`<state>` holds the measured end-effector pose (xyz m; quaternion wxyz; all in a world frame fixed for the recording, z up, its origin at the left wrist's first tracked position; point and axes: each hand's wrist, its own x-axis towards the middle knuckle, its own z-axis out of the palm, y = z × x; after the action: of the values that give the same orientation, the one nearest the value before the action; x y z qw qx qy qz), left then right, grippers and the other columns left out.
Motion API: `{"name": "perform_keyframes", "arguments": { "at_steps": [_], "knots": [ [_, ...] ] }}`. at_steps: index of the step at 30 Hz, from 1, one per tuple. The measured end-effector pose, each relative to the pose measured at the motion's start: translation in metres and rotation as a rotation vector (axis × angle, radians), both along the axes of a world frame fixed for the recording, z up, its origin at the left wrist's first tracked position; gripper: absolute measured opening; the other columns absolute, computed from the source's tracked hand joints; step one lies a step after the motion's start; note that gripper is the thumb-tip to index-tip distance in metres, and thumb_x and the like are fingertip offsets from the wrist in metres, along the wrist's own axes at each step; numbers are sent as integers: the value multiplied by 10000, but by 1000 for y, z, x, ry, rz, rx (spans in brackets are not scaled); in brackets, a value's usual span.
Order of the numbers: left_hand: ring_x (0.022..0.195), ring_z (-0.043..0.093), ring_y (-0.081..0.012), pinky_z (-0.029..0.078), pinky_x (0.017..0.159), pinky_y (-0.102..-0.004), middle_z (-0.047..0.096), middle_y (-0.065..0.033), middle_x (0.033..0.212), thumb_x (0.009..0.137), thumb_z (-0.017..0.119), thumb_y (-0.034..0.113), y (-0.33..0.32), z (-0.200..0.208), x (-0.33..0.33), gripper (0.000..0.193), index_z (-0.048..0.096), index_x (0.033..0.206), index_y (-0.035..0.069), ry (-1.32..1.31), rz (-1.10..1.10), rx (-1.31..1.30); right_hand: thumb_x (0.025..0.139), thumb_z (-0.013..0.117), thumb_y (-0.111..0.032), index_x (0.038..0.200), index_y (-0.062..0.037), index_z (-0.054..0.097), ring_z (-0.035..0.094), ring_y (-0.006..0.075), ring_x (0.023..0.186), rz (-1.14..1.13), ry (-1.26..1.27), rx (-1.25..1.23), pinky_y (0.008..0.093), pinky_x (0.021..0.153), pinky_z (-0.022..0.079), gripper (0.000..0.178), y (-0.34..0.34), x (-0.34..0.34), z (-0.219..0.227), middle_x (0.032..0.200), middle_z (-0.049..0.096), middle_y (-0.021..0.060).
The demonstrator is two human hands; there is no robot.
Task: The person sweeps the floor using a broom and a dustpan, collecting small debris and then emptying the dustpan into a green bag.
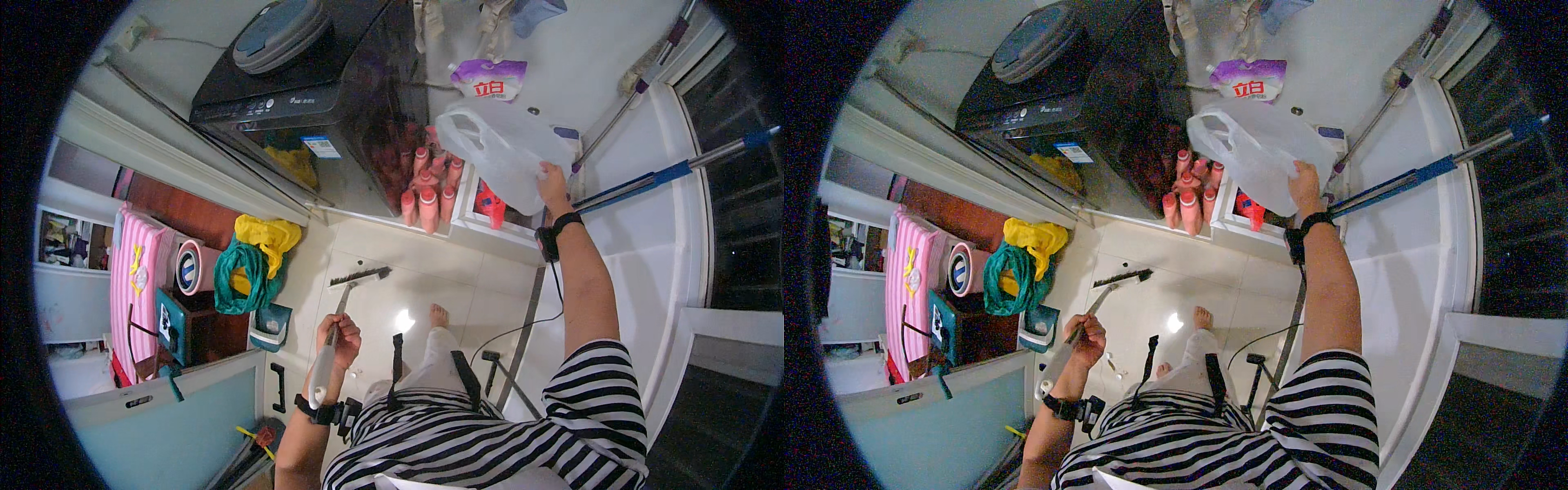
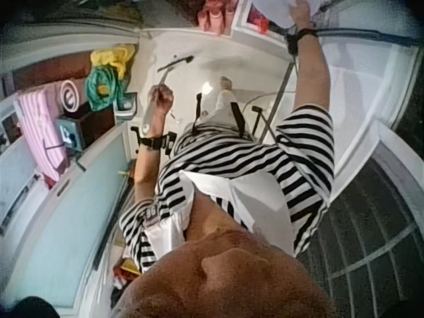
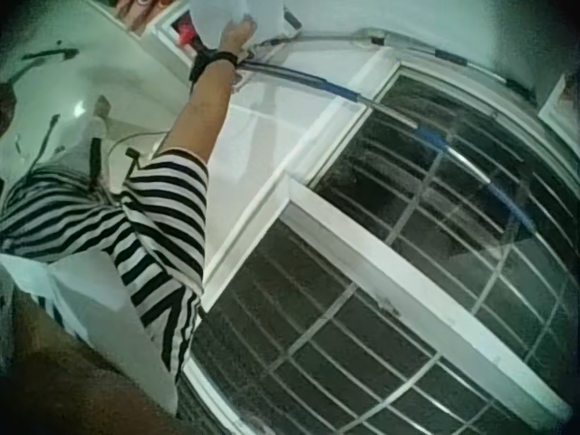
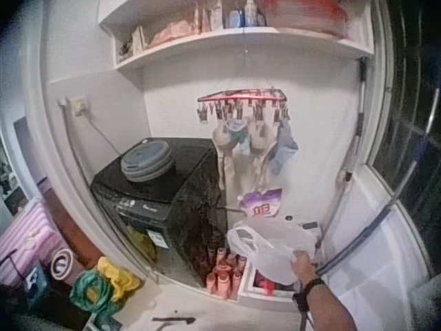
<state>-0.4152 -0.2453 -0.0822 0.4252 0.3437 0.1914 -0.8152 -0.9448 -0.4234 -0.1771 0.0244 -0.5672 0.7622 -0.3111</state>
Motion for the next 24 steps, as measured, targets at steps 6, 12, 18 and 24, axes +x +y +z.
{"name": "perform_keyframes", "arguments": {
  "at_steps": [6,12,18,24],
  "knots": [
    [476,383,-89,345,432,-202,421,32,547,737,478,118,-6,-4,-5,101,482,650,69,-18,-5,37,613,647,-116,1048,-43,519,497,296,969,168,-4,171,329,857,392,459,12,9,-46,1039,514,154],
    [527,426,-114,385,476,-217,437,9,569,765,465,151,7,-15,14,148,509,664,53,-11,-74,-48,627,636,-134,1228,-65,358,365,281,1151,318,135,383,338,942,334,665,50,61,-38,1256,369,154],
    [501,404,-115,382,467,-232,428,3,562,762,474,142,17,-25,27,157,491,638,46,-15,-184,-56,682,620,-143,1179,-25,418,414,257,1114,92,-63,387,347,925,352,550,135,133,-60,1240,399,140],
    [529,442,-145,398,483,-231,443,-31,586,754,503,204,66,-32,61,153,448,700,71,-190,-448,-102,818,527,-289,1023,-26,526,577,147,770,260,-1583,764,282,670,481,333,298,346,7,864,597,64]
  ]
}}
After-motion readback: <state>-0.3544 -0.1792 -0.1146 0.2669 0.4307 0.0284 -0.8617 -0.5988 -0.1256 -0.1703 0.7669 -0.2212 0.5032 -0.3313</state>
